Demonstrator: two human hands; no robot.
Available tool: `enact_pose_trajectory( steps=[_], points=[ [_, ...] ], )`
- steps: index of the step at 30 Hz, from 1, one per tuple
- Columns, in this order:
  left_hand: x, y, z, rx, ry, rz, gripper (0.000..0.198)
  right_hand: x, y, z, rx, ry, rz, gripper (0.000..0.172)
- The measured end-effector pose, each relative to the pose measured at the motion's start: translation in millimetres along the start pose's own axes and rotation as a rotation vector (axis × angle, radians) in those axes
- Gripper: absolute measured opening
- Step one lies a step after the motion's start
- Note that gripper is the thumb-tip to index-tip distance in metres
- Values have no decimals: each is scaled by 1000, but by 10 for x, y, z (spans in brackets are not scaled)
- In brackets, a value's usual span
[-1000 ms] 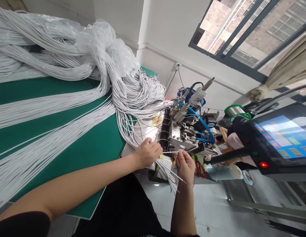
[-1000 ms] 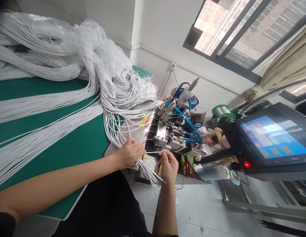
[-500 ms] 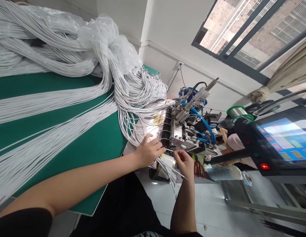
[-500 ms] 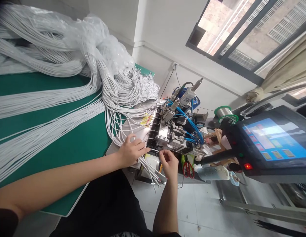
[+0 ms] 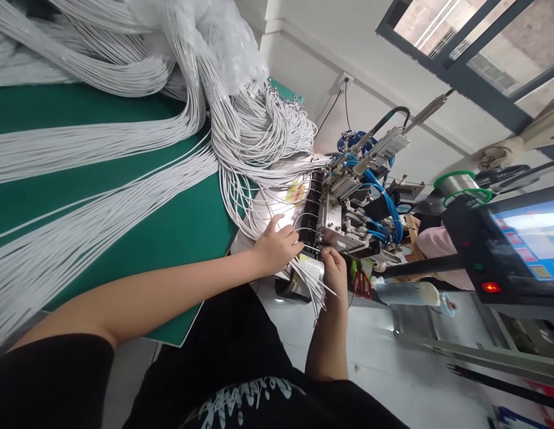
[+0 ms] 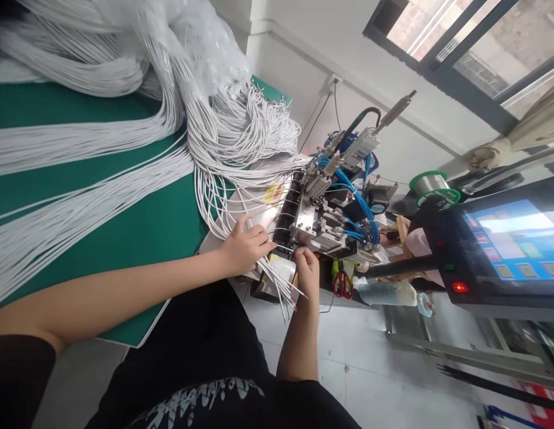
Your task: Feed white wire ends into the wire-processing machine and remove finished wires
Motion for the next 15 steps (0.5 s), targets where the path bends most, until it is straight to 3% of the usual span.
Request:
enact_pose_trajectory(
  steps=[7, 11, 13, 15],
  points=[
    [-5, 2, -26, 7, 46, 18, 24, -45, -26, 81, -85, 66, 36, 40],
    [-7, -5, -28, -3, 57, 14, 22, -82, -85, -5, -120, 43, 19, 43],
    [-6, -9, -24, -13, 64, 15, 22, -44, -136, -128, -78, -15, 22, 45],
    [-5, -13, -20, -23, 71, 16, 22, 44, -202, -297, 52, -81, 64, 47]
  ],
)
Point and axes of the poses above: each hand's wrist, its own y-axis towards the middle knuckle, its own z-axis out of the palm, x = y × z, the point moved 1 cm from there along y, towards the middle knuckle, and after that the axes turned 11 degrees about y, right-handed, at the moved point
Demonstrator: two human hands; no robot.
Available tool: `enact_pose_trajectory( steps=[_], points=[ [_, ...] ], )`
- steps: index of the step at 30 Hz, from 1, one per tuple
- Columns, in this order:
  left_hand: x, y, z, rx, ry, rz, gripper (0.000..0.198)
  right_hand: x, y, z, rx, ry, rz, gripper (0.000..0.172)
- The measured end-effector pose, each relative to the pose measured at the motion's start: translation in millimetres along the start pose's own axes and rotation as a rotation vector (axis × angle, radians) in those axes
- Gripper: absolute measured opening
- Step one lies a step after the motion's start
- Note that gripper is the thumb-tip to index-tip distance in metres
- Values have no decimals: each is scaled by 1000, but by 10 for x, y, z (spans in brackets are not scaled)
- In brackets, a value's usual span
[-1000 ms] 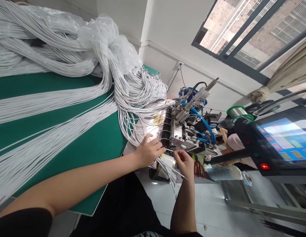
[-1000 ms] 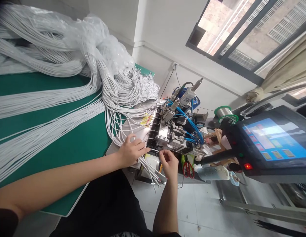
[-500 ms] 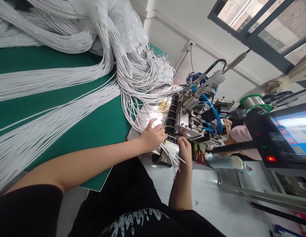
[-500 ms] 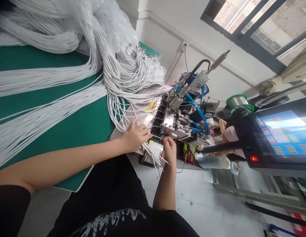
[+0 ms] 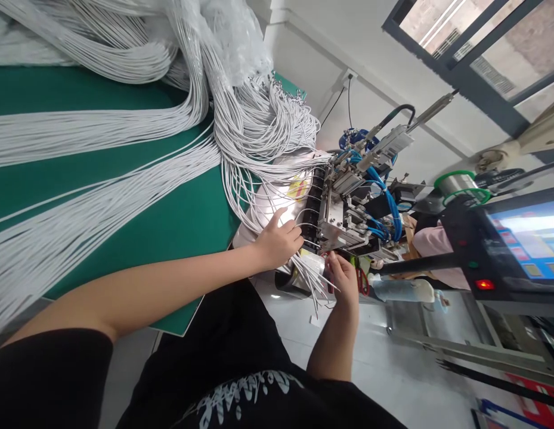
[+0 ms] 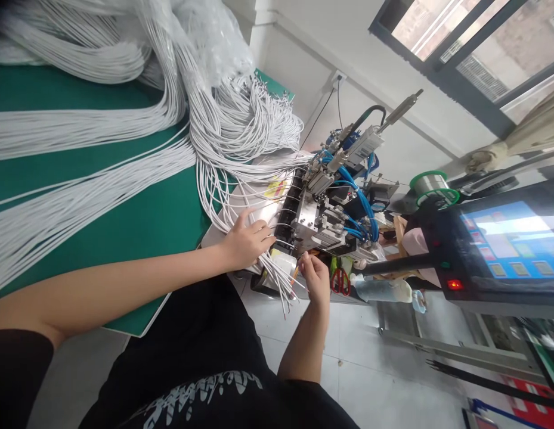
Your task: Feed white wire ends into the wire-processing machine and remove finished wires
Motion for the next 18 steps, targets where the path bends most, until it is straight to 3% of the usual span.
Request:
enact_pose_trajectory(
  steps=[4, 8, 13, 18],
  points=[
    [7, 5, 1, 10, -10, 6, 23, 235, -215, -325, 364, -79, 109, 49],
    [18, 12, -4, 58, -43, 20, 24, 424, -388, -406, 447, -156, 136, 37],
    [18, -2, 29, 59, -36, -26, 37, 414, -374, -322, 254, -190, -6, 29],
    [-5, -3, 63, -230, -102, 101, 22, 283, -231, -233, 2, -76, -121, 25]
  ],
)
Point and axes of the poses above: each hand's wrist, its own y-axis towards the middle knuckle, its own z-axis out of the palm, x = y × z, the point moved 1 cm from there along y, towards the middle knuckle, and after that the axes turned 11 degrees about y, right-handed, at the moved point
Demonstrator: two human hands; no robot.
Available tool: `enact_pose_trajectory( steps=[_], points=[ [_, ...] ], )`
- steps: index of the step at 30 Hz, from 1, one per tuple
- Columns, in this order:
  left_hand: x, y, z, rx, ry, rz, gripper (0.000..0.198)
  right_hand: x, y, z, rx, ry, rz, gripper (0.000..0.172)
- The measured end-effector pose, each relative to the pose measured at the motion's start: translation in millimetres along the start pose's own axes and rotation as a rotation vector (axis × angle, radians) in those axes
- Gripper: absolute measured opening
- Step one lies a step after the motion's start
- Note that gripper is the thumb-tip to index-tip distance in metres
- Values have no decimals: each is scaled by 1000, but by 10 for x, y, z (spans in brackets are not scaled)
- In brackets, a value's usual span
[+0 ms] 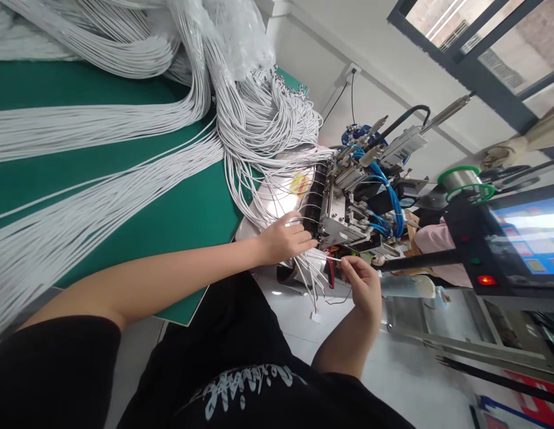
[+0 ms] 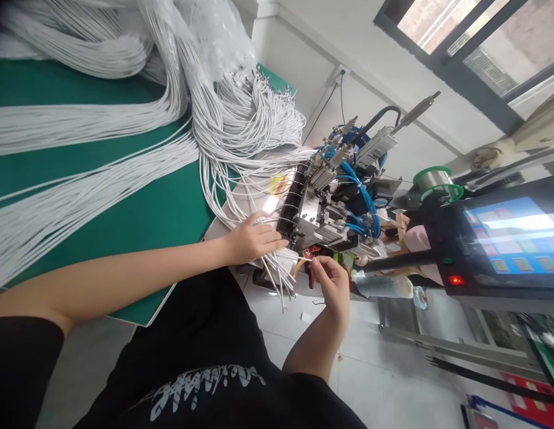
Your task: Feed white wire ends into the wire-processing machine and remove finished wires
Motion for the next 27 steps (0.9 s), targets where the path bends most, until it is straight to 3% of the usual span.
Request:
enact_pose_trajectory(
  steps=[5, 13, 22, 27],
  points=[
    [18, -24, 32, -205, -37, 170, 22, -95, 148, 216, -103, 268, -60, 26],
    [20, -21, 32, -240, 3, 127, 21, -122, 273, 534, -90, 588, -131, 44],
    [36, 4, -9, -120, -6, 69, 18, -183, 309, 537, -79, 589, -88, 38],
    [36, -6, -35, -90, 14, 11, 20, -181, 310, 462, -225, 294, -160, 30]
  ],
)
Point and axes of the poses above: each hand's wrist, its own y-axis towards the middle knuckle, its own z-axis out of the palm, x = y × z, the point moved 1 cm from there along y, towards the middle knuckle, and after that the axes turned 11 degrees about y, right-handed, at the moved point
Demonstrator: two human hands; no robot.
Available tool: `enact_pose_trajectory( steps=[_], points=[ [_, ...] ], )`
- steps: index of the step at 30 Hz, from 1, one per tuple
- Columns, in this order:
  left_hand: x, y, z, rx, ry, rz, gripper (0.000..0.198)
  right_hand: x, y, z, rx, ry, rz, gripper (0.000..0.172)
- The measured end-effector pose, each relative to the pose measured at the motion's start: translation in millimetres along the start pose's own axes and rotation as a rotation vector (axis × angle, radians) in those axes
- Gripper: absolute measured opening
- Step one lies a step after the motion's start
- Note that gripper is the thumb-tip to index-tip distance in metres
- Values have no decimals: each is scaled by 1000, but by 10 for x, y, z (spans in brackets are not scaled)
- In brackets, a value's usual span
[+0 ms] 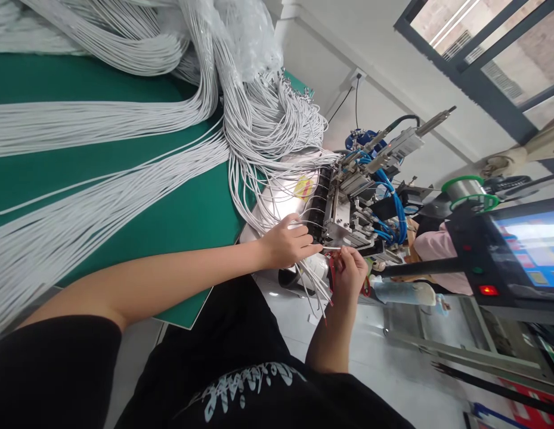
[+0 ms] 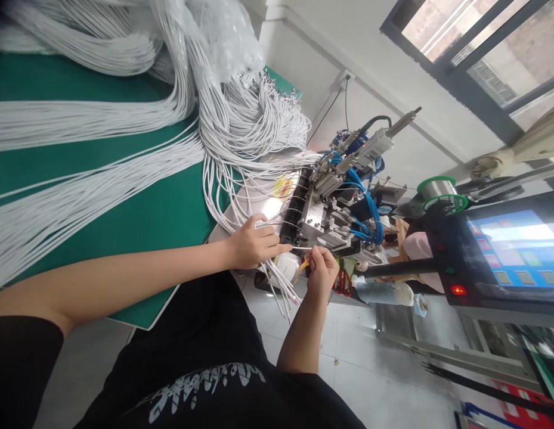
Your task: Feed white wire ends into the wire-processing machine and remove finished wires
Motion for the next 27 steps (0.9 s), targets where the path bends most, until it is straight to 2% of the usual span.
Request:
enact_pose_trajectory(
  steps=[4, 6, 11, 15, 19, 23, 27],
  points=[
    [-32, 7, -29, 27, 50, -85, 20, 13, 11, -29, 75, -423, -94, 29],
    [-50, 11, -28, 75, 73, -119, 20, -12, 34, -35, 128, -509, -114, 30],
    [-58, -1, 9, 180, 93, -118, 20, -110, 91, -21, 179, -380, 2, 30],
    [-52, -6, 22, 254, 76, -128, 23, -152, 63, 74, 95, -170, 137, 31],
    [-56, 12, -3, 290, 73, -141, 25, -199, 6, 142, 13, -60, 201, 34],
    [-50, 13, -14, 281, 57, -137, 27, -223, -14, 26, 24, -97, 234, 39],
    [-45, -4, -4, 262, 58, -134, 25, -45, -43, -191, 75, -254, 136, 37]
  ],
)
Point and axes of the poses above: each hand's wrist, its own y-axis towards the middle knuckle, its own z-axis out of the palm, x = y × z, the point moved 1 cm from there along y, towards the middle knuckle, and after that the axes turned 11 degrees about y, right-handed, at the moved point
